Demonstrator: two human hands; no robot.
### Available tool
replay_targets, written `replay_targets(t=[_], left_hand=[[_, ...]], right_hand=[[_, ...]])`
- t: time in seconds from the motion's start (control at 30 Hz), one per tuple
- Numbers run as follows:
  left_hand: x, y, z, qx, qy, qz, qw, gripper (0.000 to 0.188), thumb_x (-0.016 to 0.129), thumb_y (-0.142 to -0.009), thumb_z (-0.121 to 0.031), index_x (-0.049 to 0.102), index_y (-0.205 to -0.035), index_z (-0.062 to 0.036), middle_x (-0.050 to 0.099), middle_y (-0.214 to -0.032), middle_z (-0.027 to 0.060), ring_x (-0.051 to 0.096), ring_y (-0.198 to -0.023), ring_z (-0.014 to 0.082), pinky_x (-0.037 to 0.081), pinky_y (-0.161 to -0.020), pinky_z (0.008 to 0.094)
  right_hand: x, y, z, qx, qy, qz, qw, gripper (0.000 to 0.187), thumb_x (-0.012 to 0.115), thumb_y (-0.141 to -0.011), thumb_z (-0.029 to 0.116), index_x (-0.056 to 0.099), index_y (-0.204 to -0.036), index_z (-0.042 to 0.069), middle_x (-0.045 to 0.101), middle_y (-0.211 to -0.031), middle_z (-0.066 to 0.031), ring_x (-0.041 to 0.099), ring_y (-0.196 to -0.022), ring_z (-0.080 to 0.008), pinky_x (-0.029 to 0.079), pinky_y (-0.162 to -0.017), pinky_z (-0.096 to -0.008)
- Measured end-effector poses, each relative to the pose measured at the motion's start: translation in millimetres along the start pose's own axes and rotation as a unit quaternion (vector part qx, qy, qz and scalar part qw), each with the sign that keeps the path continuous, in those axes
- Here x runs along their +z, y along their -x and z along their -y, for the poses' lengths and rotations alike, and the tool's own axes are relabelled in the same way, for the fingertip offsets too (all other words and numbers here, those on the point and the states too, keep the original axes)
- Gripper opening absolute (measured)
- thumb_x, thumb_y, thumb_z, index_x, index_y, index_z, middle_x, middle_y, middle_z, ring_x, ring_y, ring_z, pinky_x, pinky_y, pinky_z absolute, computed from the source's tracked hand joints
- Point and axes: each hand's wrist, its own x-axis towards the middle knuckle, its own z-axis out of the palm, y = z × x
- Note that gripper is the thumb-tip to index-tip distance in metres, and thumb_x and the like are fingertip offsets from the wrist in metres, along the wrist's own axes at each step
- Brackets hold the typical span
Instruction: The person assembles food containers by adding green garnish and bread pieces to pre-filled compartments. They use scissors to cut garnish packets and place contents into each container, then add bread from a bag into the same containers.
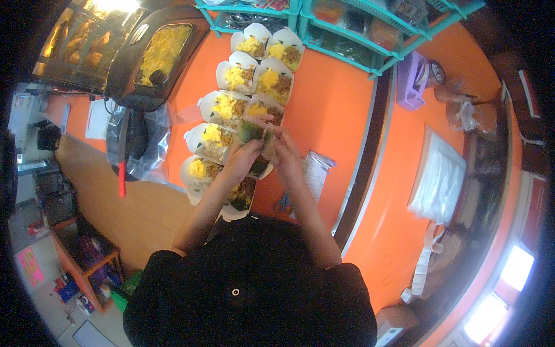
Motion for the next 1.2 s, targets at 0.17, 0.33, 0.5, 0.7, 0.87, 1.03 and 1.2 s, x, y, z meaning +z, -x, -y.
replay_targets(t=[0.17,0.33,0.5,0.7,0.87,1.03,1.2], left_hand=[[-3.5,-3.8,4.9,-0.009,-0.003,-0.041,0.999,0.046,0.053,-0.094,0.002,0.045,-0.138,-0.0068,0.056,-0.129,0.0075,0.060,-0.111,0.0203,0.052,-0.090,0.0355],[-7.5,-2.7,4.8,-0.034,-0.004,0.005,0.999,0.045,0.057,-0.099,-0.005,0.041,-0.141,-0.0065,0.055,-0.126,0.0062,0.059,-0.110,0.0192,0.052,-0.090,0.0341],[-2.0,-9.5,8.4,0.109,-0.304,-0.090,0.942,0.033,0.056,-0.098,-0.005,0.043,-0.129,-0.0043,0.056,-0.115,0.0083,0.060,-0.108,0.0212,0.050,-0.091,0.0330],[-16.8,-12.9,-16.0,0.076,-0.215,-0.062,0.972,0.037,0.055,-0.095,0.001,0.043,-0.130,-0.0048,0.057,-0.106,0.0106,0.058,-0.105,0.0222,0.046,-0.094,0.0336],[-41.1,-37.1,-47.0,0.118,-0.392,-0.091,0.908,0.029,0.060,-0.094,-0.001,0.052,-0.121,-0.0024,0.061,-0.108,0.0095,0.062,-0.099,0.0198,0.048,-0.090,0.0321],[-42.3,-63.9,-58.2,0.120,-0.470,0.018,0.874,0.026,0.066,-0.093,-0.010,0.062,-0.116,0.0007,0.068,-0.110,0.0104,0.063,-0.100,0.0189,0.049,-0.089,0.0325],[-30.8,-73.6,-58.2,0.136,-0.536,0.130,0.823,0.038,0.074,-0.079,-0.007,0.067,-0.114,0.0034,0.069,-0.113,0.0207,0.066,-0.105,0.0332,0.050,-0.092,0.0401]], right_hand=[[2.2,-1.6,-2.4,-0.031,0.082,0.019,0.996,0.047,0.055,-0.091,0.010,0.050,-0.138,0.007,0.059,-0.126,-0.0040,0.058,-0.107,-0.0139,0.049,-0.085,-0.0272],[9.4,-3.1,5.3,0.009,-0.056,0.003,0.998,0.045,0.055,-0.095,0.015,0.051,-0.139,0.008,0.062,-0.122,-0.0022,0.057,-0.104,-0.0124,0.045,-0.085,-0.0268],[-2.1,-10.8,5.4,0.093,-0.136,-0.025,0.986,0.042,0.054,-0.100,0.023,0.051,-0.139,0.008,0.065,-0.119,-0.0022,0.057,-0.100,-0.0136,0.045,-0.084,-0.0299],[-25.8,-19.9,12.3,0.027,-0.116,-0.057,0.991,0.031,0.057,-0.100,0.021,0.059,-0.127,0.007,0.066,-0.112,-0.0047,0.060,-0.095,-0.0157,0.046,-0.079,-0.0305],[-23.4,-27.5,39.6,-0.199,0.390,-0.178,0.881,0.018,0.066,-0.095,0.017,0.063,-0.108,0.006,0.067,-0.092,-0.0070,0.063,-0.083,-0.0175,0.050,-0.069,-0.0316],[-3.4,-31.6,50.9,-0.202,0.647,-0.071,0.732,0.024,0.069,-0.088,0.015,0.062,-0.108,0.004,0.067,-0.099,-0.0123,0.067,-0.085,-0.0264,0.054,-0.069,-0.0383],[7.7,-39.5,38.0,-0.254,0.769,0.009,0.587,0.029,0.069,-0.085,0.016,0.063,-0.110,0.003,0.065,-0.108,-0.0132,0.067,-0.092,-0.0350,0.055,-0.077,-0.0456]])
